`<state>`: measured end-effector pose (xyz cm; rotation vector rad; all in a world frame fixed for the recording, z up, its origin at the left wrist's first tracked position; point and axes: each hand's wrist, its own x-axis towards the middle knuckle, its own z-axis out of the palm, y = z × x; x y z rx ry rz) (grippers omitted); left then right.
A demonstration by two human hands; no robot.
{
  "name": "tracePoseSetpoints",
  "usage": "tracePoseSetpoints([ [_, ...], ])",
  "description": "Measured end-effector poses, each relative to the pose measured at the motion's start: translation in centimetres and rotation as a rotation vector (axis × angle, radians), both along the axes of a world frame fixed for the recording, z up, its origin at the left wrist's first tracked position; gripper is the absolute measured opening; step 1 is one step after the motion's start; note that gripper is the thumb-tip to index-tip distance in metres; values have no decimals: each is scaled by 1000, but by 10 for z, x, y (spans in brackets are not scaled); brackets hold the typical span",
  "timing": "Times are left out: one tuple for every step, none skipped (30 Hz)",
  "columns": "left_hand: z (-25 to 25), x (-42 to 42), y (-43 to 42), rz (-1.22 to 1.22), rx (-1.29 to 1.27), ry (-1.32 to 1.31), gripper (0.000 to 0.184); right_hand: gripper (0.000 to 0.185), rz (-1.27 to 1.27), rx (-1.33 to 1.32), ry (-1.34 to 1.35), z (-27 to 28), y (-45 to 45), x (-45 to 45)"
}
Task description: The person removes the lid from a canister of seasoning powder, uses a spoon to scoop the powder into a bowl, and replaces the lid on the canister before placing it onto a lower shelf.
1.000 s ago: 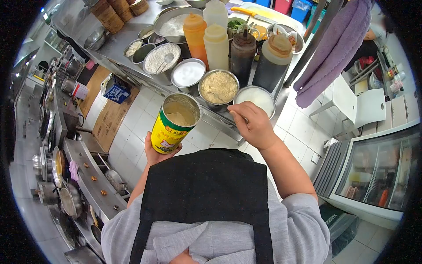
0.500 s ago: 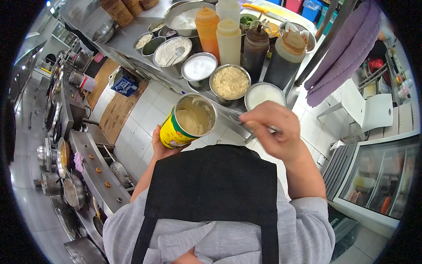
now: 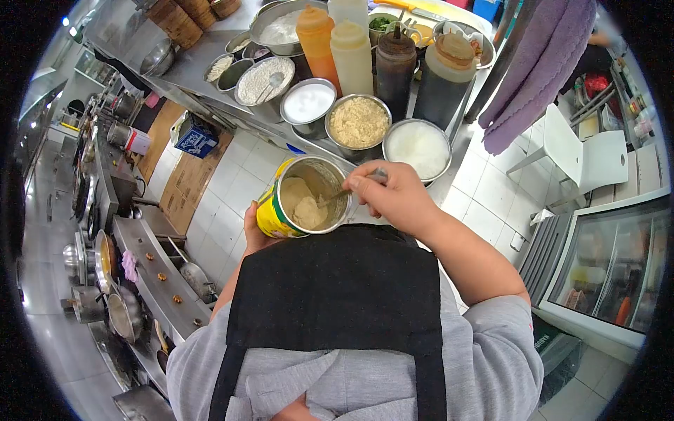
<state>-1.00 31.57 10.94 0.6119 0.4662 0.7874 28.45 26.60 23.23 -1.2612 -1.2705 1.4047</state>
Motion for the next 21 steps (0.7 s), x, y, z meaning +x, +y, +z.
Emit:
tracePoseSetpoints([
  [-4,0,-1,12,-44,7,81,20,-43,-38,59,0,2,3],
  [-7,0,-1,23,-85,14,80,22,-87,-75,119,0,4,5],
  [-6,0,-1,20,-81,12,80,22,-143,-97,167,0,5,6],
  [-6,1,-2,-1,-112,-10,79,22,-147,-91,164,-1,6,8],
  [-6,3,-2,-22,-143,-33,78,22,-165,-96,211,-1,7,12],
  [-5,5,-3,-28,-140,-37,78,21,-184,-100,257,0,8,15],
  [-5,7,-4,-5,-192,-47,77,21,-189,-97,252,0,9,17],
  [-5,9,-5,18,-245,-57,75,22,-219,-89,268,1,10,19],
  [-8,11,-4,14,-244,-63,75,22,-249,-81,284,3,10,21],
  [-13,11,-2,10,-254,-115,74,22,-251,-78,278,4,11,24],
  [-16,12,0,7,-265,-168,77,22,-274,-62,282,6,12,27],
  [-11,15,-1,6,-263,-172,77,22,-295,-46,287,7,13,30],
  [-3,18,-2,35,-264,-107,77,22,-305,-13,301,8,14,33],
  [3,20,-2,64,-265,-42,77,22,-304,-10,299,10,14,36],
  [-2,18,0,64,-262,-44,77,22,-345,11,303,14,15,39],
  [-10,12,4,-6,-235,-114,77,22,-386,32,307,16,16,42],
  [-15,8,6,-77,-209,-184,77,21,-413,59,318,16,17,46],
  [-15,7,6,-78,-207,-186,77,21,-413,61,316,16,20,50],
  [-15,6,6,-65,-218,-180,76,21,-446,89,305,16,23,55],
  [-15,6,5,-53,-230,-175,76,21,-478,117,293,15,26,59],
  [-15,6,4,-54,-229,-178,76,21,-483,134,305,11,29,65],
])
